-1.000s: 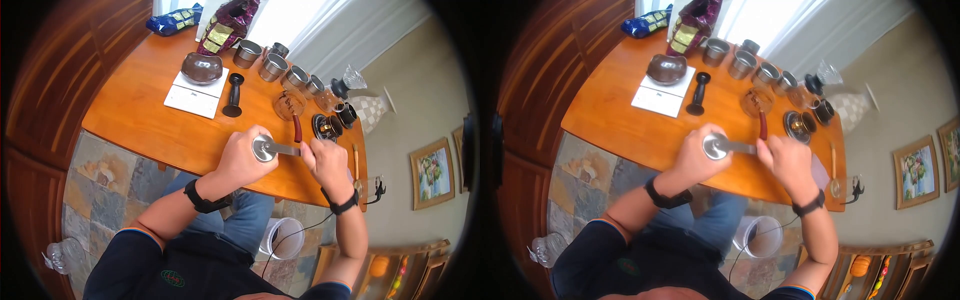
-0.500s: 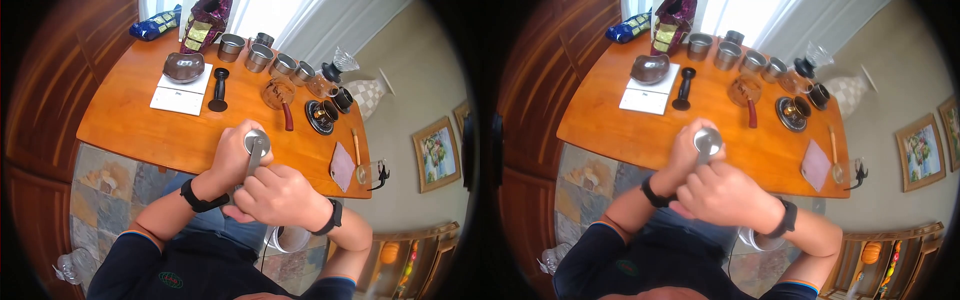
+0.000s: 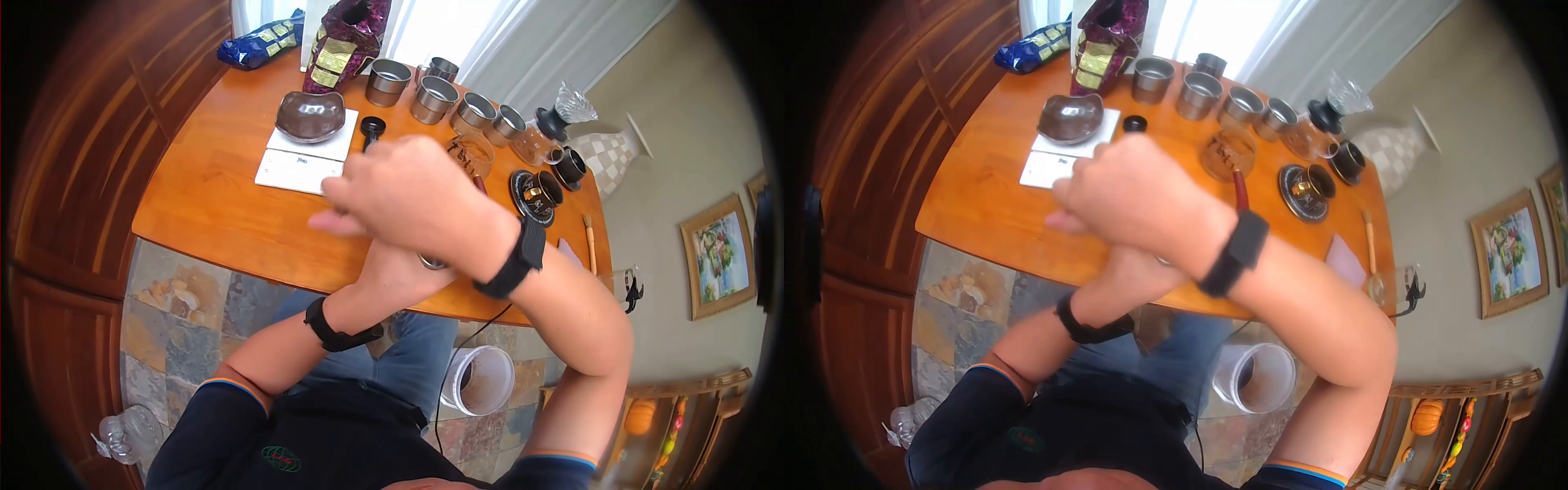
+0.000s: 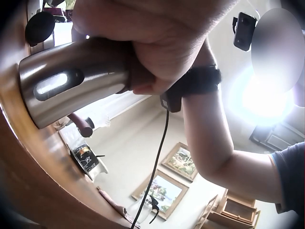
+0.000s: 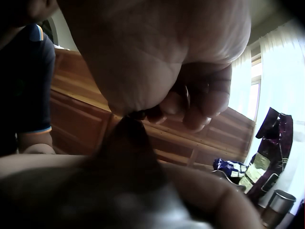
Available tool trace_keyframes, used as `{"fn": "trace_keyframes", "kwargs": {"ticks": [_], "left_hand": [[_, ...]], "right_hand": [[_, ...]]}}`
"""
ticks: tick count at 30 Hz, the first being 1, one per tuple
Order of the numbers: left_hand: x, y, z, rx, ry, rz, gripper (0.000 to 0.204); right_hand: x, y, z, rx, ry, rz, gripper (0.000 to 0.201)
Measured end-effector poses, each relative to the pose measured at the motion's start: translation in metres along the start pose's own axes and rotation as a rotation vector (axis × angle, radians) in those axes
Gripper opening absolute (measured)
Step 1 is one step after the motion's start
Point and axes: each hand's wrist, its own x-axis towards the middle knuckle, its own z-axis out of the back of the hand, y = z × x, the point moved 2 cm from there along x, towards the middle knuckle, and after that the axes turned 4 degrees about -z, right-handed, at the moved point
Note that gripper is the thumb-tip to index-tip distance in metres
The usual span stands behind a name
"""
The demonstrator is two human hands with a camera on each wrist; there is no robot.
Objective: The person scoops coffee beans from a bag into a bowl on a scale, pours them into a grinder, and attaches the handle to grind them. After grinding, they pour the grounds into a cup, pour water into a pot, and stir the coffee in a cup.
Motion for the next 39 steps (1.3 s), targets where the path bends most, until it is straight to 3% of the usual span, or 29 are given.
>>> {"fn": "trace_keyframes", "kwargs": {"ticks": [2,4,8,9,11,15,18,24,28,29,30,32,35,37,39], "left_hand": [[0.012,-0.010,0.006,0.061,0.053,0.070,0.039],[0.011,-0.010,0.009,0.086,0.186,0.300,0.029],[0.008,-0.009,0.011,0.212,0.211,0.283,0.033],[0.006,-0.008,0.011,0.218,0.168,0.226,0.034],[0.006,-0.010,0.011,0.226,0.120,0.183,0.034],[0.006,-0.006,0.007,0.178,0.113,0.177,0.034],[0.007,-0.011,0.008,0.163,0.080,0.158,0.035],[0.006,-0.008,0.007,0.113,0.095,0.177,0.035],[0.006,-0.011,0.003,0.065,0.087,0.200,0.035],[0.006,-0.014,0.002,0.133,0.108,0.146,0.035],[0.006,-0.016,0.001,0.201,0.127,0.092,0.034],[0.005,-0.018,-0.001,0.082,0.160,0.159,0.033],[0.003,-0.017,-0.001,0.056,0.145,0.234,0.028],[0.004,-0.015,0.001,-0.047,0.146,0.400,0.028],[0.005,-0.019,0.010,-0.036,0.204,0.384,0.028]], "right_hand": [[0.002,-0.023,-0.007,-0.050,0.001,-0.115,0.043],[-0.008,-0.045,-0.010,-0.046,0.032,-0.162,0.045],[-0.050,-0.075,-0.024,-0.016,0.123,-0.495,0.046],[-0.061,-0.074,-0.025,-0.014,0.128,-0.482,0.046],[-0.089,-0.073,-0.023,0.025,0.063,-0.706,0.044],[-0.134,-0.056,-0.011,0.015,-0.040,-0.769,0.042],[-0.158,-0.034,0.006,-0.058,0.026,-0.826,0.043],[-0.181,0.023,0.038,-0.065,0.026,-0.767,0.039],[-0.170,0.061,0.045,0.032,0.009,-0.552,0.042],[-0.163,0.070,0.046,0.093,-0.011,-0.445,0.043],[-0.156,0.074,0.047,0.090,-0.016,-0.446,0.043],[-0.141,0.084,0.051,0.022,0.016,-0.279,0.045],[-0.119,0.081,0.050,0.027,-0.027,-0.223,0.046],[-0.106,0.077,0.047,0.040,-0.050,-0.188,0.046],[-0.093,0.076,0.038,0.027,-0.097,-0.082,0.045]]}}
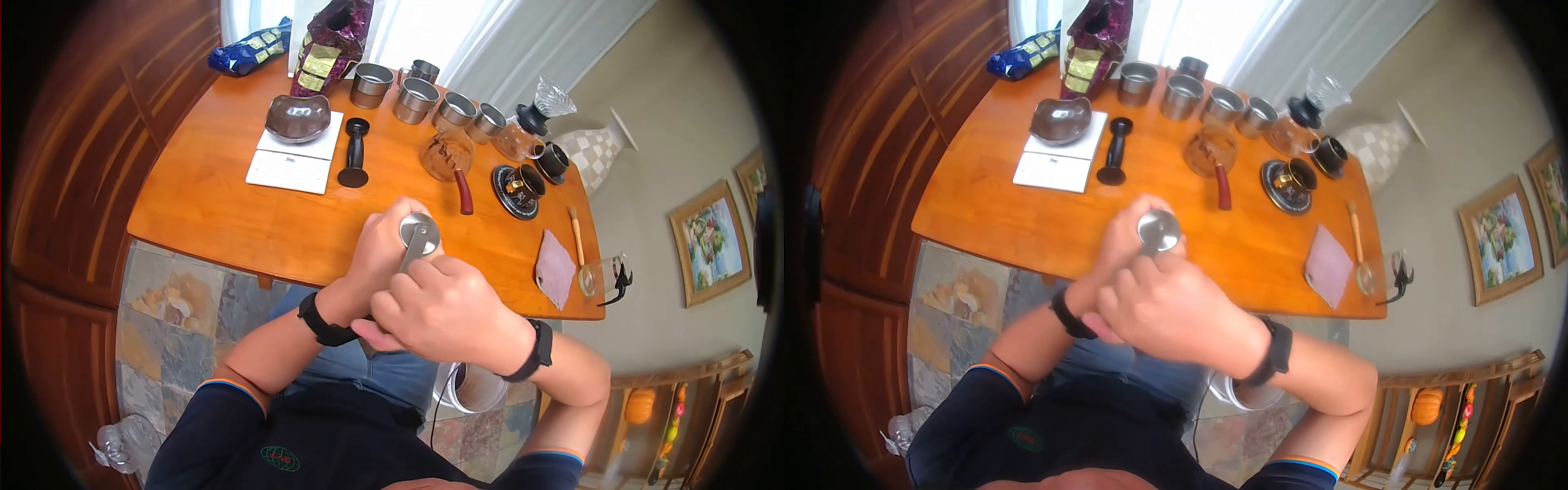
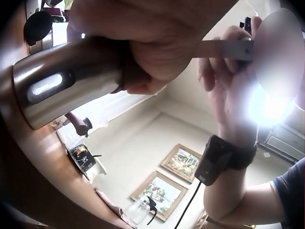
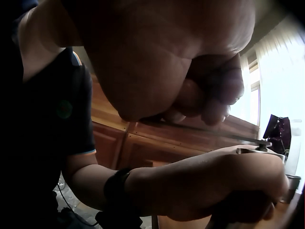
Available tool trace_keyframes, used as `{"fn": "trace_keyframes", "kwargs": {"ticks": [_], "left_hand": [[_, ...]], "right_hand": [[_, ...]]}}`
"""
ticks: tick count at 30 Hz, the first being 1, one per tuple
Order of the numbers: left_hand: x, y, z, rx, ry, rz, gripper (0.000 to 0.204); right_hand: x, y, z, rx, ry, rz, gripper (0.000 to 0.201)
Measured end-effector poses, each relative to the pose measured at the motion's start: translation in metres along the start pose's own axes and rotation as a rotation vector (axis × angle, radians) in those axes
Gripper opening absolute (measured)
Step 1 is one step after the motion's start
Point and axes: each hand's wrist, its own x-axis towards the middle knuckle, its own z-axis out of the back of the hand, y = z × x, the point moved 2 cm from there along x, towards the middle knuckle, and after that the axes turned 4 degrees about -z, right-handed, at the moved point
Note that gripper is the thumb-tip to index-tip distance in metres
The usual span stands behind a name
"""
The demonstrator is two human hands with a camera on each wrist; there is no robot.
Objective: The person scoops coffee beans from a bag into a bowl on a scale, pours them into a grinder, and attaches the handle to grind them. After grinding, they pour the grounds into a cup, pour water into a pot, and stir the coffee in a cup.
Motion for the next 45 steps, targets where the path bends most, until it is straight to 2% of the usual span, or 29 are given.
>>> {"fn": "trace_keyframes", "kwargs": {"ticks": [1,3,6,12,13,14,15,17,18,19,21,23,25,26,28,32,34,38,40,41,43,45], "left_hand": [[-0.001,-0.001,0.002,0.023,0.058,-0.009,0.028],[0.000,0.004,0.000,0.005,0.047,-0.031,0.030],[0.004,0.024,-0.012,-0.049,0.020,-0.093,0.037],[0.012,0.065,-0.036,-0.153,-0.036,-0.214,0.051],[0.015,0.052,-0.032,-0.172,-0.045,-0.237,0.053],[0.010,0.036,-0.022,-0.006,-0.114,-0.327,0.052],[0.012,0.024,-0.016,-0.010,-0.118,-0.330,0.052],[0.015,0.015,-0.011,0.128,0.022,-0.200,0.040],[0.011,0.022,-0.014,0.225,-0.034,-0.288,0.030],[0.009,0.019,-0.012,0.226,-0.039,-0.288,0.030],[0.006,0.012,-0.004,0.119,-0.065,-0.165,0.030],[0.005,0.009,0.000,0.191,-0.077,-0.163,0.032],[0.005,0.011,-0.001,0.147,-0.066,-0.142,0.032],[0.005,0.013,-0.001,0.145,-0.078,-0.138,0.032],[0.005,0.016,-0.004,0.147,-0.071,-0.170,0.033],[0.004,0.015,-0.008,0.149,-0.134,-0.211,0.033],[0.004,0.014,-0.006,0.170,-0.153,-0.239,0.034],[0.003,0.016,-0.008,0.155,-0.104,-0.194,0.034],[0.002,0.016,-0.010,0.133,-0.127,-0.188,0.035],[0.002,0.015,-0.011,0.112,-0.157,-0.181,0.035],[0.001,0.009,-0.009,0.080,-0.135,-0.175,0.034],[0.000,0.004,-0.006,0.058,-0.107,-0.060,0.032]], "right_hand": [[0.006,-0.002,-0.008,0.001,0.000,0.003,0.045],[0.020,-0.005,-0.019,-0.050,-0.075,0.105,0.044],[0.044,-0.010,-0.019,-0.024,0.026,0.065,0.044],[0.080,-0.049,-0.036,-0.048,0.030,0.025,0.043],[0.083,-0.058,-0.037,-0.054,0.039,0.012,0.044],[0.086,-0.066,-0.035,-0.079,0.032,0.004,0.044],[0.087,-0.074,-0.036,-0.083,0.036,0.008,0.044],[0.084,-0.093,-0.041,-0.104,-0.017,-0.061,0.044],[0.080,-0.105,-0.043,-0.107,0.002,-0.131,0.043],[0.076,-0.118,-0.044,-0.126,0.049,-0.201,0.043],[0.057,-0.140,-0.047,-0.200,0.175,-0.379,0.042],[0.029,-0.150,-0.050,-0.151,0.195,-0.498,0.042],[0.002,-0.145,-0.047,-0.133,0.142,-0.617,0.041],[-0.012,-0.142,-0.043,-0.131,0.148,-0.606,0.041],[-0.040,-0.135,-0.033,-0.082,0.111,-0.698,0.040],[-0.074,-0.099,-0.009,-0.121,0.086,-0.738,0.036],[-0.082,-0.075,0.006,-0.151,0.115,-0.671,0.038],[-0.084,-0.029,0.019,-0.088,0.158,-0.667,0.036],[-0.073,-0.011,0.020,-0.013,0.091,-0.483,0.037],[-0.066,-0.007,0.019,-0.020,0.086,-0.494,0.037],[-0.048,0.000,0.015,0.039,-0.008,-0.342,0.038],[-0.031,0.007,0.009,0.056,-0.044,-0.334,0.039]]}}
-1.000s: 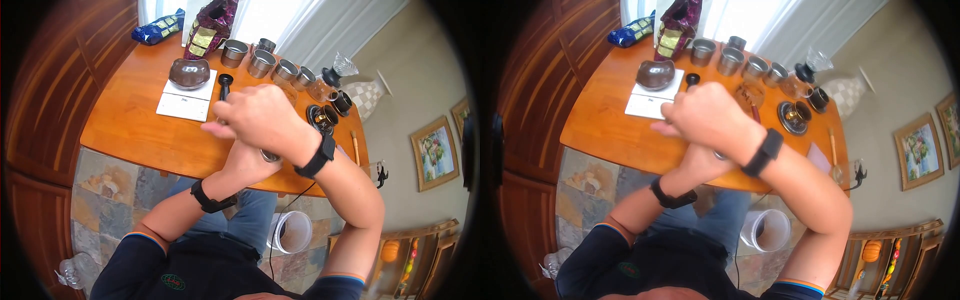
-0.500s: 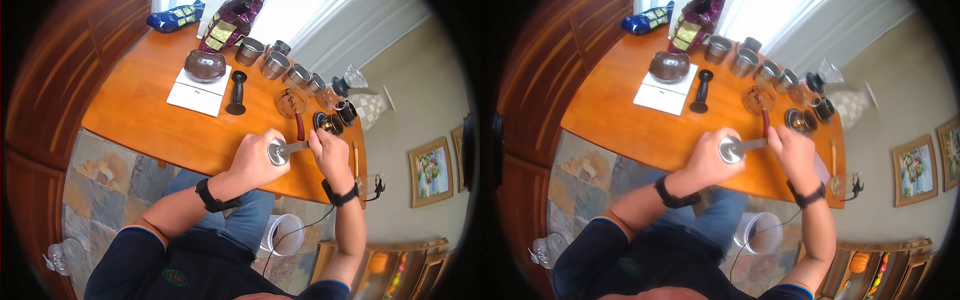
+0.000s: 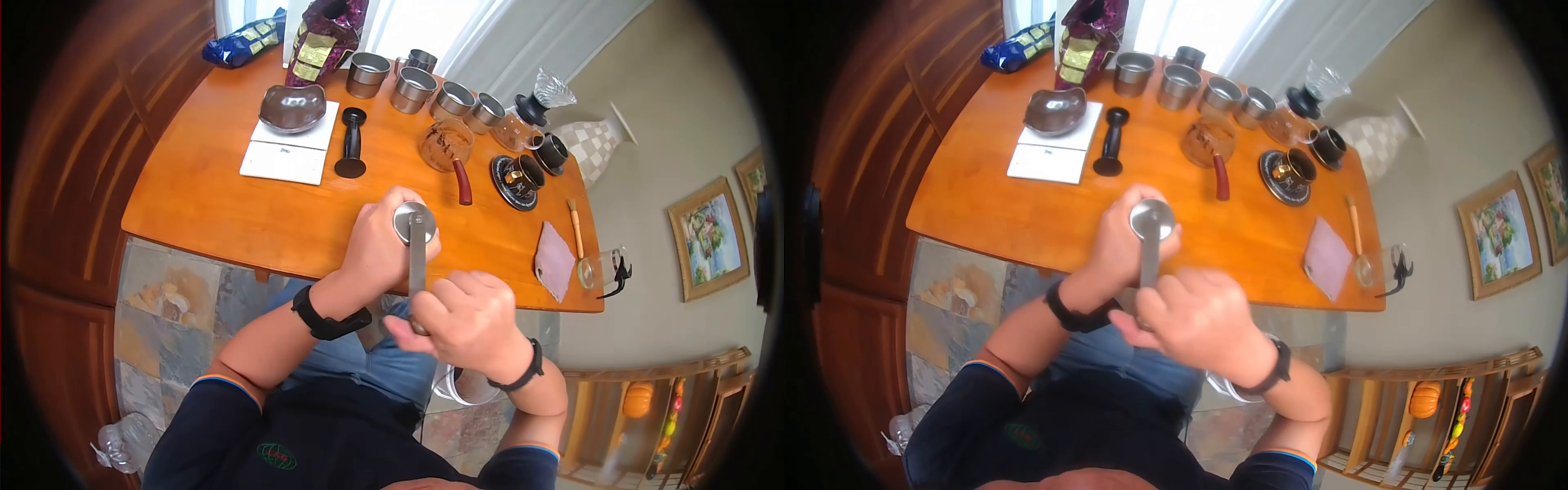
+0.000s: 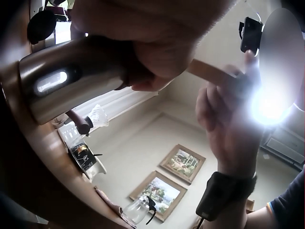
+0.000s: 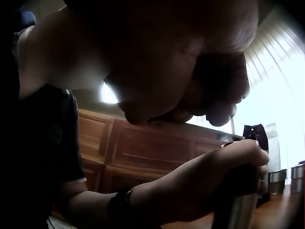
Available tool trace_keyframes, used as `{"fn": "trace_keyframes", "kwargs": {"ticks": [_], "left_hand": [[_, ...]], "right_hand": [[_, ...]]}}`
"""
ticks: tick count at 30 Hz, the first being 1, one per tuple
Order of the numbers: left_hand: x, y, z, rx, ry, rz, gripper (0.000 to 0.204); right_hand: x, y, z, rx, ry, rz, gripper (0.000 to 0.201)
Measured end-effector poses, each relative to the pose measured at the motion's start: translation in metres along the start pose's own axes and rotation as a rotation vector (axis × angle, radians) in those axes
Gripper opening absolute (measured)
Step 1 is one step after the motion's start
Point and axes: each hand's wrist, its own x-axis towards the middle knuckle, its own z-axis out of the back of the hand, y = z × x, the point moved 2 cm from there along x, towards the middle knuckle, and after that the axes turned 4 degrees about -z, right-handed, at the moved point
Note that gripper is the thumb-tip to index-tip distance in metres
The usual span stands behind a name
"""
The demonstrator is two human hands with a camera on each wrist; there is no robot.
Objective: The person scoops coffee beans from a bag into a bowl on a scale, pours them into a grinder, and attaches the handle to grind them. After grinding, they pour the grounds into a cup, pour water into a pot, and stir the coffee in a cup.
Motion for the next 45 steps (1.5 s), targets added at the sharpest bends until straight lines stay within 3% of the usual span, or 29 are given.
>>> {"fn": "trace_keyframes", "kwargs": {"ticks": [7,10,18,21,25,28,30,31,33,36,38,40,42,45], "left_hand": [[0.007,0.013,0.011,-0.008,0.010,0.025,0.033],[0.006,0.018,0.010,0.030,-0.008,-0.051,0.035],[0.011,0.023,0.016,0.062,0.049,-0.016,0.040],[0.010,0.019,0.019,0.021,0.089,0.066,0.043],[0.011,0.017,0.020,-0.001,0.112,0.060,0.045],[0.010,0.014,0.017,0.125,0.111,0.037,0.049],[0.006,0.017,0.017,-0.014,0.006,-0.159,0.059],[0.004,0.017,0.021,0.000,0.009,-0.159,0.059],[-0.005,0.011,0.036,0.321,-0.127,-0.421,0.059],[-0.038,0.024,0.057,0.209,-0.233,-0.508,0.053],[-0.068,0.020,0.059,0.101,-0.005,-0.364,0.036],[-0.090,0.007,0.051,0.229,0.335,-0.139,0.015],[-0.102,-0.007,0.033,0.202,0.600,0.157,0.017],[-0.131,0.000,0.026,0.108,0.661,0.301,0.029]], "right_hand": [[-0.004,-0.002,-0.009,-0.026,-0.065,-0.080,0.042],[-0.011,0.001,0.000,-0.018,-0.067,-0.108,0.041],[-0.056,-0.031,0.020,0.115,-0.280,-0.305,0.029],[-0.092,-0.038,0.006,0.262,-0.287,-0.445,0.025],[-0.137,-0.035,-0.030,0.576,-0.430,-0.619,0.020],[-0.158,-0.027,-0.055,0.751,-0.485,-0.679,0.032],[-0.168,-0.020,-0.074,1.090,-0.516,-0.856,0.040],[-0.171,-0.018,-0.084,1.174,-0.521,-0.893,0.044],[-0.176,-0.014,-0.094,1.240,-0.518,-0.895,0.042],[-0.177,-0.010,-0.100,1.288,-0.460,-0.892,0.037],[-0.174,-0.008,-0.101,1.287,-0.404,-0.888,0.035],[-0.167,-0.004,-0.103,1.236,-0.291,-0.797,0.029],[-0.161,-0.001,-0.112,1.212,-0.256,-0.731,0.025],[-0.136,0.012,-0.110,0.919,-0.258,-0.431,0.019]]}}
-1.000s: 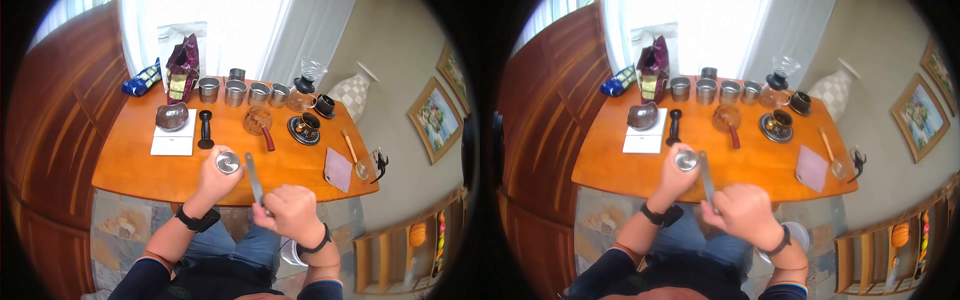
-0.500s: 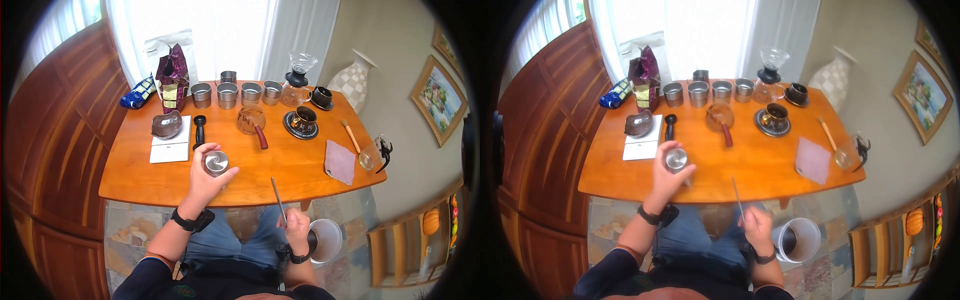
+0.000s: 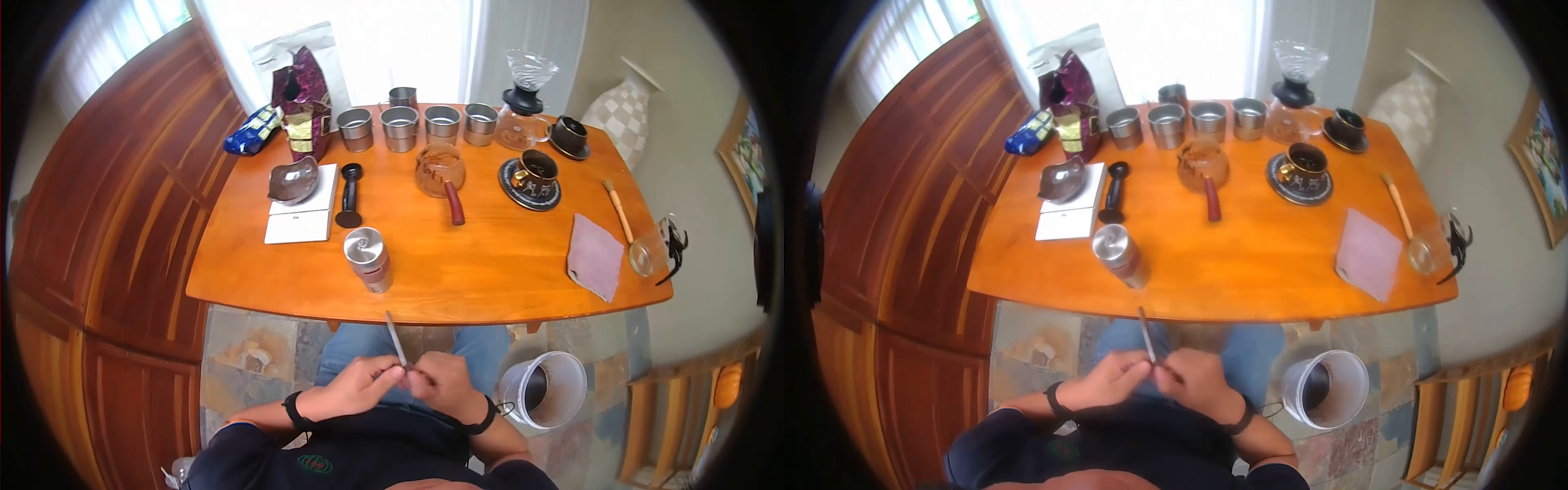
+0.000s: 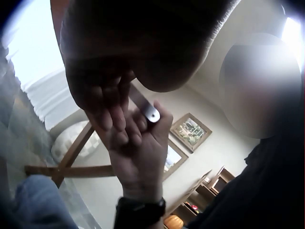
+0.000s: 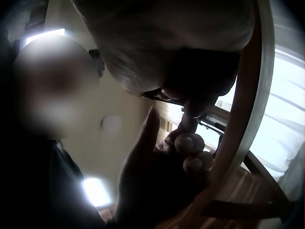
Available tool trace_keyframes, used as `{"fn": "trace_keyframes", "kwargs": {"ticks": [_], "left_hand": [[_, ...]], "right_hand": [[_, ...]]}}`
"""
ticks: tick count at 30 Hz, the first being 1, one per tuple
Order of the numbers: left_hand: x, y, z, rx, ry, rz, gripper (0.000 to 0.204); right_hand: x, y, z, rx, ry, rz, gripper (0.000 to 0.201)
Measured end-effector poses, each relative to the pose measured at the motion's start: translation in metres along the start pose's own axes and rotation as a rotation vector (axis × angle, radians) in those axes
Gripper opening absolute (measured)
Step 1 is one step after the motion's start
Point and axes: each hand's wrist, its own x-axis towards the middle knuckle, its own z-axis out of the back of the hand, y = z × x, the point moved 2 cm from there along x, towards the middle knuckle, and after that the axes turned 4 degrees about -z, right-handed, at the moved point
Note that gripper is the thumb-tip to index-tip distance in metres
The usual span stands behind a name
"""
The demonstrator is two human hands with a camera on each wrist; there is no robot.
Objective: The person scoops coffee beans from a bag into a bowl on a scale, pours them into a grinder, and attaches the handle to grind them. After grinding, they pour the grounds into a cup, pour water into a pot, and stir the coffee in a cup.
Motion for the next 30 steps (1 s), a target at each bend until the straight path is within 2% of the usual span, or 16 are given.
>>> {"fn": "trace_keyframes", "kwargs": {"ticks": [1,4,8,10,11,13,15,17,18,19,20,21,23,24,26,30], "left_hand": [[-0.005,0.006,-0.004,0.005,-0.020,0.012,0.029],[-0.015,0.011,-0.008,-0.147,-0.105,0.140,0.035],[-0.029,0.021,-0.001,-0.083,-0.125,0.252,0.038],[-0.034,0.012,0.002,-0.243,-0.300,0.237,0.040],[-0.036,0.010,0.009,-0.234,-0.312,0.245,0.040],[-0.039,-0.001,0.044,-0.233,-0.483,0.188,0.042],[-0.044,-0.001,0.093,-0.082,-0.679,0.156,0.041],[-0.045,-0.004,0.149,0.128,-0.761,0.178,0.042],[-0.045,0.002,0.178,0.237,-0.785,0.233,0.042],[-0.046,0.011,0.208,0.345,-0.807,0.286,0.042],[-0.050,0.025,0.240,0.348,-0.839,0.367,0.043],[-0.051,0.033,0.267,0.351,-0.870,0.447,0.043],[-0.042,0.024,0.298,0.392,-0.915,0.549,0.042],[-0.039,0.027,0.314,0.418,-0.900,0.556,0.040],[-0.029,0.025,0.331,0.482,-0.859,0.624,0.038],[-0.006,0.029,0.358,0.599,-0.788,0.756,0.032]], "right_hand": [[0.004,0.004,-0.004,0.018,0.014,0.007,0.019],[0.012,0.015,-0.013,-0.253,0.062,0.204,0.025],[0.016,0.015,-0.013,-0.205,0.165,0.238,0.025],[0.020,0.016,-0.003,-0.106,0.170,0.227,0.027],[0.021,0.015,0.005,-0.090,0.173,0.233,0.027],[0.025,0.008,0.028,-0.128,0.113,0.184,0.024],[0.030,-0.007,0.048,-0.190,-0.059,0.136,0.022],[0.038,-0.022,0.065,-0.253,-0.200,0.044,0.020],[0.042,-0.027,0.070,-0.240,-0.201,0.049,0.020],[0.046,-0.034,0.076,-0.233,-0.259,-0.088,0.018],[0.048,-0.040,0.080,-0.225,-0.315,-0.225,0.017],[0.051,-0.042,0.083,-0.214,-0.319,-0.220,0.017],[0.053,-0.045,0.087,-0.090,-0.315,-0.349,0.016],[0.054,-0.044,0.085,-0.083,-0.318,-0.351,0.016],[0.054,-0.035,0.082,-0.324,-0.337,-0.173,0.018],[0.053,-0.032,0.085,-0.332,-0.346,-0.159,0.019]]}}
